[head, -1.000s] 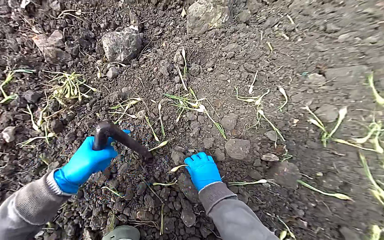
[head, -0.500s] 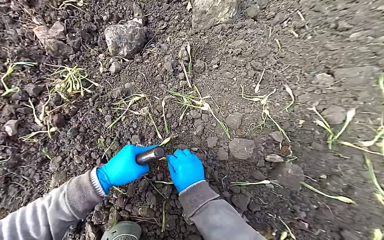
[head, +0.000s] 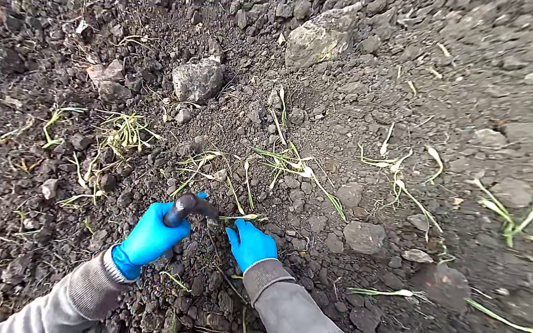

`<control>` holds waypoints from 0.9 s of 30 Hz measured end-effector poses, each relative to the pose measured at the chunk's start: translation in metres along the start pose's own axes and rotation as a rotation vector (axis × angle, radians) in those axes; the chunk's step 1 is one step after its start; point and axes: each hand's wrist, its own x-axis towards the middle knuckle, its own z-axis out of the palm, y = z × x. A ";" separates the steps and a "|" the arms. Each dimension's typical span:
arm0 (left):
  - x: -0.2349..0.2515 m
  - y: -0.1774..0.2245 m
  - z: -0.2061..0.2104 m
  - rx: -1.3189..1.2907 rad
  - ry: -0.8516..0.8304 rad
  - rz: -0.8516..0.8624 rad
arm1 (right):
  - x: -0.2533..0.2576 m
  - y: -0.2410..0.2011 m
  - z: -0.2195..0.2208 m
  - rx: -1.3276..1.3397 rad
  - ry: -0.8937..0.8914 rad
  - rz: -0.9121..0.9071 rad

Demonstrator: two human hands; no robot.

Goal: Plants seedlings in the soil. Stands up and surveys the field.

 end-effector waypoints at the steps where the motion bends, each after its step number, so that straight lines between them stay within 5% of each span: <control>1: -0.001 0.009 -0.006 -0.068 -0.003 0.024 | -0.001 0.002 0.002 0.004 0.017 0.020; 6: 0.005 0.067 -0.024 -0.007 -0.087 0.284 | 0.007 0.003 0.004 0.000 0.042 0.031; 10: 0.040 0.037 0.018 0.268 -0.237 0.010 | 0.007 0.008 0.004 0.029 0.100 -0.043; 15: 0.035 0.017 0.016 0.127 -0.200 -0.069 | -0.013 0.034 0.033 0.209 0.507 -0.313; 20: 0.005 0.073 -0.025 -0.106 -0.145 0.205 | -0.010 0.043 0.045 0.159 0.626 -0.327; 23: 0.010 0.101 -0.025 0.120 -0.182 0.277 | -0.008 0.038 0.029 0.169 0.660 -0.300; 27: 0.045 0.034 0.033 0.274 -0.245 -0.019 | -0.007 0.021 -0.010 0.107 0.630 -0.272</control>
